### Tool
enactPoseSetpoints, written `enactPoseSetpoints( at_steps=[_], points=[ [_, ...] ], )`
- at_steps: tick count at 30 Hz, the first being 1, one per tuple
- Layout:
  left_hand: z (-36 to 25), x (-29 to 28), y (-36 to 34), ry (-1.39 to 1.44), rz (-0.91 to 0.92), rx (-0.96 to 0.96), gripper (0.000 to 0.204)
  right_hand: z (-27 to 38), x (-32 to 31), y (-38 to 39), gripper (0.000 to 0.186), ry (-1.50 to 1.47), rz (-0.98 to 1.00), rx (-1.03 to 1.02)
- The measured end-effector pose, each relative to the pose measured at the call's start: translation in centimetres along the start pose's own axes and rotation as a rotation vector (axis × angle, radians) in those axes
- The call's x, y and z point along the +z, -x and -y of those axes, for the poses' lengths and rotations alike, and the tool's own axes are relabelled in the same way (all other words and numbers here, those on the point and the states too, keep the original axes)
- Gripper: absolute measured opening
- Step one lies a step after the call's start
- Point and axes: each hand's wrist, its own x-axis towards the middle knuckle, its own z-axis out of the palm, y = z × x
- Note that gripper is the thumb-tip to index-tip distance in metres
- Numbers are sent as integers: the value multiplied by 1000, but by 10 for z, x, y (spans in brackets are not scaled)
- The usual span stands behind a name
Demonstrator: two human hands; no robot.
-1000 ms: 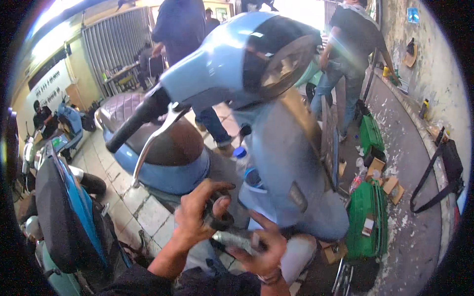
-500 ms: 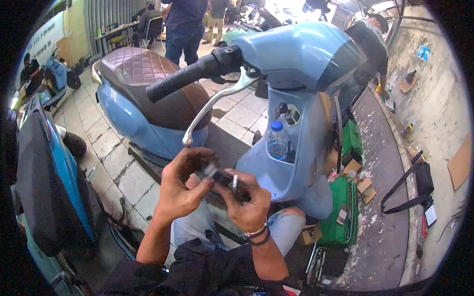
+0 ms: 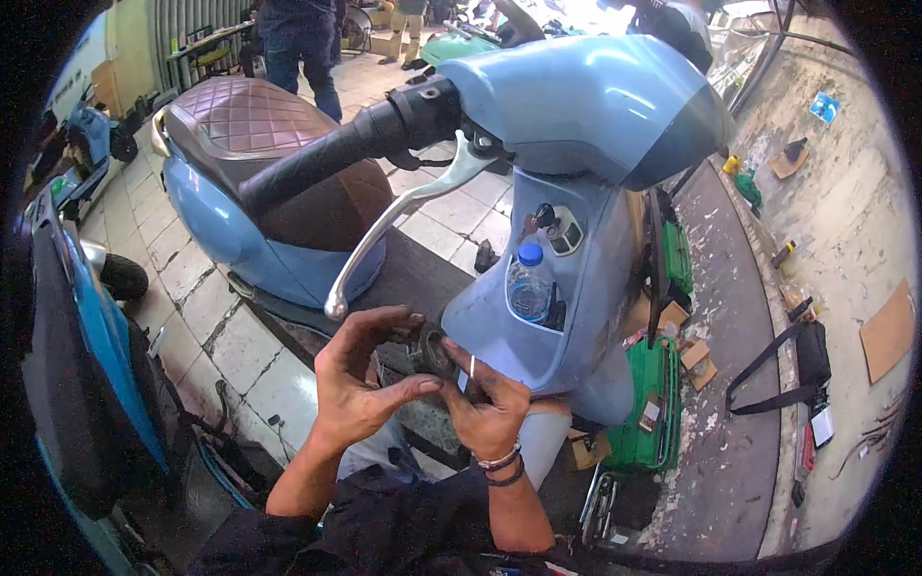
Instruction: The person unfastens screws on the scooter handlebar assembly using a screwdriver and removes the throttle switch unit by hand. Then, the person holds and turns the detached part with both hands.
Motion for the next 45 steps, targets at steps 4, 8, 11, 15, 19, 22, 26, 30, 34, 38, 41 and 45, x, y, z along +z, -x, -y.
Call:
enactPoseSetpoints(
  at_steps=[4, 8, 11, 15, 19, 22, 26, 30, 34, 38, 41, 45],
  points=[
    [11, -4, -10, -193, 66, 90, 63, -12, 1, 2, 46, 5, 14, 90],
    [26, -4, -9, -222, 34, -142, 42, -13, 9, 3, 42, -18, -4, 221],
    [44, -7, -7, 165, 27, -499, 36, -19, 12, 3, 38, -43, 7, 259],
    [65, -10, -1, 241, 81, -500, 34, -28, 14, -1, 35, -28, 79, 232],
    [80, -9, 4, 506, 47, -629, 37, -38, 14, -1, 36, -147, 89, 308],
    [84, -6, 5, 696, 60, -711, 39, -51, 10, 5, 36, -186, 107, 332],
    [80, 3, 3, 538, 9, -662, 40, -48, 7, 2, 34, -140, 72, 350],
    [62, 6, 3, -62, 87, -332, 38, -37, 8, -8, 32, 29, 180, 286],
    [83, -13, 10, 305, -194, -538, 36, -55, 27, -3, 33, -196, 171, 393],
    [96, -24, 12, 514, -159, -550, 33, -206, 106, 62, 20, -75, 89, 664],
    [99, -29, 20, 310, -128, -431, 31, -242, 153, 62, 26, 166, 275, 660],
    [97, -27, 30, 492, -220, -531, 31, -293, 162, 67, 37, 519, 276, 412]
  ],
)
